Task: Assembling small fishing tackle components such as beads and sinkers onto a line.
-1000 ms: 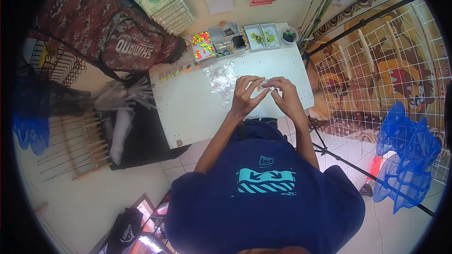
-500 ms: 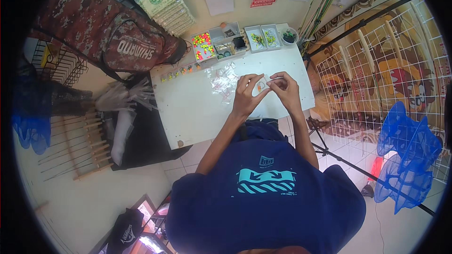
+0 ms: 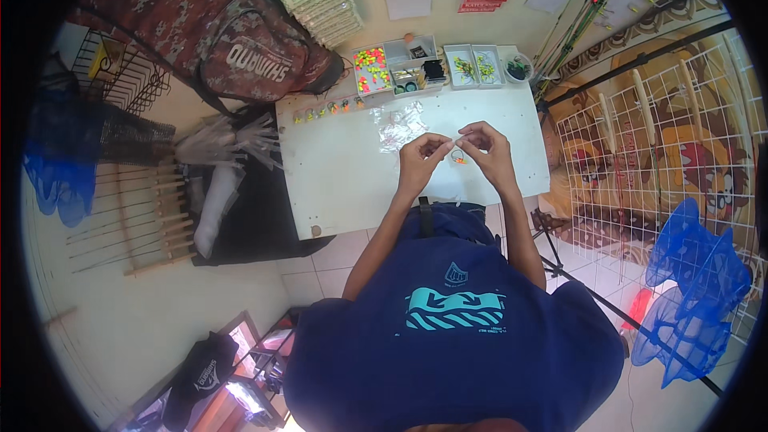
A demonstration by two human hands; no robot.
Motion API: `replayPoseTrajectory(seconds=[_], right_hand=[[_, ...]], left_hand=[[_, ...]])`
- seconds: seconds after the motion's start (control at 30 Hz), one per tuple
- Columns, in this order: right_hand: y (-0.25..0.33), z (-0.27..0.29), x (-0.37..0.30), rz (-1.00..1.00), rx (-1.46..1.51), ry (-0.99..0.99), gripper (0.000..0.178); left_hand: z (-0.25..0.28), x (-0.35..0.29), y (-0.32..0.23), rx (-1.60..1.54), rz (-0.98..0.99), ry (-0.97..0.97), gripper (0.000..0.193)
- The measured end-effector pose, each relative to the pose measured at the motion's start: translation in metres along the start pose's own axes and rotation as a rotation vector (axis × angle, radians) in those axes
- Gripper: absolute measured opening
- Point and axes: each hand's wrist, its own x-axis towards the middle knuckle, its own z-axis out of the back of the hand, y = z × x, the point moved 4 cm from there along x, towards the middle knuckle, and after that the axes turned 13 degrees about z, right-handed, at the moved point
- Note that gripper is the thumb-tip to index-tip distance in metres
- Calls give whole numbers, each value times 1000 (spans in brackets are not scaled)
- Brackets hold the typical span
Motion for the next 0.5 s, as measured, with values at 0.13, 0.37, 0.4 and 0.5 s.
replayPoseTrajectory(seconds=[0.13, 0.37, 0.4, 0.5], right_hand=[[1, -16, 8, -1, -11, 57, 21], [-6, -46, 22, 34, -74, 87, 25], [-11, -51, 24, -9, 24, 111, 25], [-35, -70, 26, -90, 229, 91, 24]], left_hand=[[14, -4, -1, 91, -14, -83, 16], [39, -5, 5, 217, -69, -213, 15], [46, -5, 8, 205, -40, -226, 15], [63, -1, 10, 110, 31, -211, 16]])
